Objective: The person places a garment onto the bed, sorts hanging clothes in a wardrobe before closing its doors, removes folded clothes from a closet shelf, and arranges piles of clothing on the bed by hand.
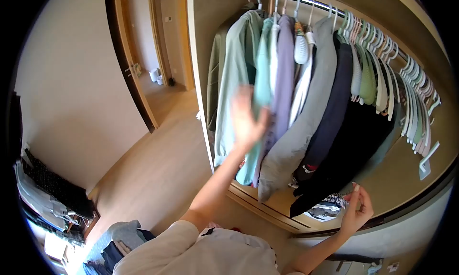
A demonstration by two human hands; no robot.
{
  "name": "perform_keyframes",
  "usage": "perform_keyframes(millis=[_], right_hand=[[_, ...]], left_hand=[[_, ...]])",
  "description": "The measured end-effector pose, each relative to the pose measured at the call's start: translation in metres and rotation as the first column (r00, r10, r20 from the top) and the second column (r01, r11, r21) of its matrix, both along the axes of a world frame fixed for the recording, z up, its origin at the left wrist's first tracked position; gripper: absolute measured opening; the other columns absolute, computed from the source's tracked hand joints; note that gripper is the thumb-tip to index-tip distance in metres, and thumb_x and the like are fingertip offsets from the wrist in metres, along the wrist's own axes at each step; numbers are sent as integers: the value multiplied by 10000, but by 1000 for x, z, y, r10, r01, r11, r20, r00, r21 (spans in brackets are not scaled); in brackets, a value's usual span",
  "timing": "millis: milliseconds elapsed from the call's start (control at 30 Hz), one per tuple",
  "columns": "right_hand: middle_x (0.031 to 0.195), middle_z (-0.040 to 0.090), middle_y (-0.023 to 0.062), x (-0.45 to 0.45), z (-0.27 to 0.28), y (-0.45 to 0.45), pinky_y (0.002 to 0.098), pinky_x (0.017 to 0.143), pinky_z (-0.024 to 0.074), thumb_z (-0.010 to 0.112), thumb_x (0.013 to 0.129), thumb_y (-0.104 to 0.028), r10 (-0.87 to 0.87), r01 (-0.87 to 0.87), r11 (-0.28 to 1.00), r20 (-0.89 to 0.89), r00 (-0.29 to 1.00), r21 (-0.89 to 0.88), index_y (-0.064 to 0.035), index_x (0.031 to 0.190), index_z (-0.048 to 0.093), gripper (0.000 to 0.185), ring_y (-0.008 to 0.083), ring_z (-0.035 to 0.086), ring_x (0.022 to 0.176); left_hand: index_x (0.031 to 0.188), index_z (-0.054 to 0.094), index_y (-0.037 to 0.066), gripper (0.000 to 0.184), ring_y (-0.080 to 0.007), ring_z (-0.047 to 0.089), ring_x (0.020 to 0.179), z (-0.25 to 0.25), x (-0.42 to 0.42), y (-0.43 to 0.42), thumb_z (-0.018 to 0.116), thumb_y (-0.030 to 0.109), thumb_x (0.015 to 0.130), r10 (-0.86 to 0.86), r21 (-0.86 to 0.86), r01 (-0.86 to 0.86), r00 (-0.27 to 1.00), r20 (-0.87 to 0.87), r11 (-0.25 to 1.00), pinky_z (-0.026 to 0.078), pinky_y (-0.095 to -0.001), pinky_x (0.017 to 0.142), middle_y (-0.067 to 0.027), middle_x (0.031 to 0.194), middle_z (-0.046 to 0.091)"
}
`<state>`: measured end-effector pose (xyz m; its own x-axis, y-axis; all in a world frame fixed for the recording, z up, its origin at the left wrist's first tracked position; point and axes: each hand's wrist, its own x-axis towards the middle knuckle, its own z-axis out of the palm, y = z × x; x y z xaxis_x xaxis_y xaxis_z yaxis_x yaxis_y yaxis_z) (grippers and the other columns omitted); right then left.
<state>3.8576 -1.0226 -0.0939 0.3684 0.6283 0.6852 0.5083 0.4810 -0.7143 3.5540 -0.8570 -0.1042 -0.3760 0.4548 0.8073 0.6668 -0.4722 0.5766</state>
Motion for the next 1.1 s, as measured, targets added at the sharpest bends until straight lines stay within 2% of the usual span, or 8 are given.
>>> perform_keyframes(millis=[67,100,200,267,400,533,933,1100], right_hand=[[692,647,53,8,-5,-5,205,650,439,598,920,-76,-22,22,1000,-4,1000,8,48,973,674,155,64,532,592],[690,645,54,12,-7,-6,211,649,440,597,921,-76,-23,23,999,1,1000,26,47,977,674,155,66,530,592],[685,641,56,15,-10,-4,222,645,446,599,921,-79,8,-9,999,16,1000,35,43,988,674,158,71,529,593],[680,638,61,3,-6,4,227,647,454,603,918,-82,27,-26,1000,-38,999,16,46,984,676,161,78,537,598],[687,638,64,-30,13,10,226,643,457,607,917,-87,44,-42,999,63,997,-25,53,978,676,168,78,537,599],[712,636,67,-24,8,12,235,704,475,599,922,-86,48,-40,998,154,987,-56,60,1000,672,181,77,540,621],[684,620,54,-76,-7,13,240,705,477,586,923,-71,253,-195,938,181,950,-286,52,1021,664,176,91,562,634],[846,652,97,-122,6,18,246,749,471,568,919,-31,345,-272,923,272,898,-272,59,1016,651,156,126,585,723]], left_hand=[[1299,406,5,658,-397,441,1206,-6,-45,8,707,139,730,366,191,-364,930,29,912,351,-492,1004,-250,1278,460],[1333,351,8,735,-400,433,1204,-23,-60,23,725,150,717,353,45,-360,928,123,932,360,-467,998,-239,1314,421],[1003,606,-32,341,-412,633,864,-75,-71,59,681,115,705,-23,-433,85,989,146,897,487,-494,769,-255,899,646],[822,617,-37,153,-443,613,686,-69,-32,44,596,24,684,-131,-191,129,991,0,973,496,-507,675,-259,707,612],[768,568,-46,83,-473,582,733,-27,2,1,537,-34,692,-338,-229,328,941,-3,917,477,-527,694,-276,730,599],[777,530,-54,97,-487,561,733,-34,3,-22,594,10,742,-280,-209,288,958,64,935,455,-515,673,-291,716,570],[910,560,-64,176,-452,569,834,-32,33,-78,612,-33,744,-599,-6,606,787,149,795,469,-473,740,-249,860,574],[938,544,-44,216,-407,544,800,-48,14,-83,624,-16,739,-552,78,547,828,98,834,451,-461,737,-206,860,553]])
